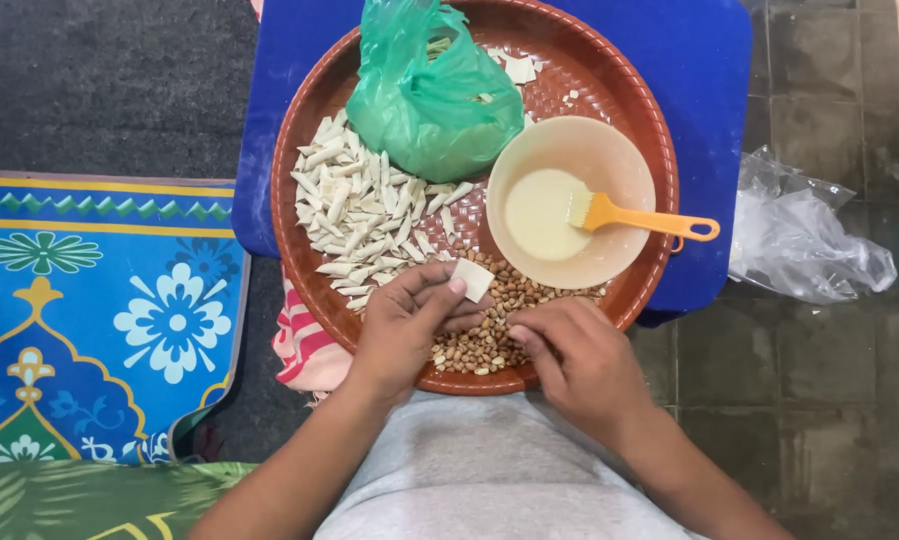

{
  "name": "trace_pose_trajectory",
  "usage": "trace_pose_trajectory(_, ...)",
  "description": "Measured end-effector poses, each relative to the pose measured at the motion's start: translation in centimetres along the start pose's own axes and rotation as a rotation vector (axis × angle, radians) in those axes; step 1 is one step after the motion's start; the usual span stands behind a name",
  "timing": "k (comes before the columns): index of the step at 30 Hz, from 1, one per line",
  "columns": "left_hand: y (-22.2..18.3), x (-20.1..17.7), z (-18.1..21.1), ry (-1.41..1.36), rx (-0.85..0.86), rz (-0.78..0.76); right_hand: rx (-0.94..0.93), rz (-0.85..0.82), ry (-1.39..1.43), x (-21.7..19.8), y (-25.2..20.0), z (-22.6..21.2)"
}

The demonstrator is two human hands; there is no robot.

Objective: Applying a liquid coating to small food pieces and placing them into a tray of seeds for further preparation.

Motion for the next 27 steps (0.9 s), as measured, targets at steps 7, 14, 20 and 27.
trace_pose_trajectory(7,-1.7,2.6,0.3,0.032,-0.027,-0.068,0.199,0.214,0.375,-2.1,-0.3,0.6)
trace_pose_trajectory(14,-2.0,2.8,-1.2,0.071,-0.073,-0.088,0.234,0.346,0.499,-1.4,-1.1,1.1)
trace_pose_trajectory(20,-2.3,3.8,-0.6,0.111,-0.052,-0.13,0.164,0.403,0.497,-2.1,-1.0,1.1)
trace_pose_trajectory(27,-2.3,4.1,-0.1,0.15,-0.029,-0.147,0.111,0.39,0.453,-2.7,-0.1,0.6)
Point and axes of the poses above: each hand's wrist, its own y-axis towards the middle knuckle, its own x-axis out of the palm, z = x × y, the point moved 7 cm from there along y, towards the middle knuckle, and after that the axes turned 10 degrees about -y, right-handed, at the moved point
